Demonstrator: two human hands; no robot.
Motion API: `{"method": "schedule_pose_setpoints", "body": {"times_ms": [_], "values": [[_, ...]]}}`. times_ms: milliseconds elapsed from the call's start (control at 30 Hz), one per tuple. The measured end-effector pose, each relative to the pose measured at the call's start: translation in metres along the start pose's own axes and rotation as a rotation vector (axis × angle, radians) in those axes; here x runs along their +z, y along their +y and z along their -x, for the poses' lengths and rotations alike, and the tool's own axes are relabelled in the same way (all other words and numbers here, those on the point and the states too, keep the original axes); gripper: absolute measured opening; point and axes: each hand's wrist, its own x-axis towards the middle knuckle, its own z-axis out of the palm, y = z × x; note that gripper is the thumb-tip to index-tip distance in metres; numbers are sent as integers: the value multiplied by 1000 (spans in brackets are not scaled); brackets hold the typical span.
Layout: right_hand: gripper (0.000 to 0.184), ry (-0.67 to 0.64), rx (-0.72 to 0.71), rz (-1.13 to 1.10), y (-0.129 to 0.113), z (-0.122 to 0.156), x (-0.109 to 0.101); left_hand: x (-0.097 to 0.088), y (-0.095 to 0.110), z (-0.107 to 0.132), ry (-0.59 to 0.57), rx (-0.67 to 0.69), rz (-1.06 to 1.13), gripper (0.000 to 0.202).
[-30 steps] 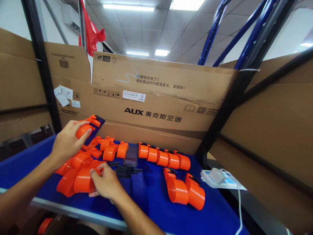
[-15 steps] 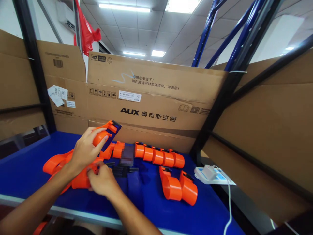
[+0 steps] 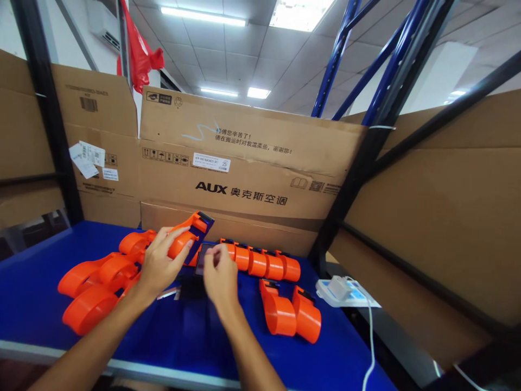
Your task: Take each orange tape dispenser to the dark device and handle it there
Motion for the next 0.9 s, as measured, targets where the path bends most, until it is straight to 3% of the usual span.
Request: {"method": "schedule_pose_setpoints", "body": {"times_ms": [67, 133, 200, 367, 600, 733, 900], "values": [[42, 51, 34, -108, 6, -18, -14, 11, 7, 7, -32, -4, 55, 39], [58, -52, 105, -265, 15, -31, -18, 21, 13, 14, -72, -13, 112, 41], [63, -121, 156, -396, 25, -39, -18, 31, 17, 20, -99, -25, 177, 45], [68, -33, 186, -527, 47, -43, -19, 44, 11, 31, -233, -23, 473, 53], [73, -136, 216, -531, 60, -31, -25, 66, -14, 34, -169, -416, 804, 45], [65, -269, 161, -527, 58, -21, -21, 73, -18, 36, -252, -574, 942, 56], [57, -254, 83, -436, 54, -16, -18, 71, -18, 36, -374, -689, 1090, 57]]}}
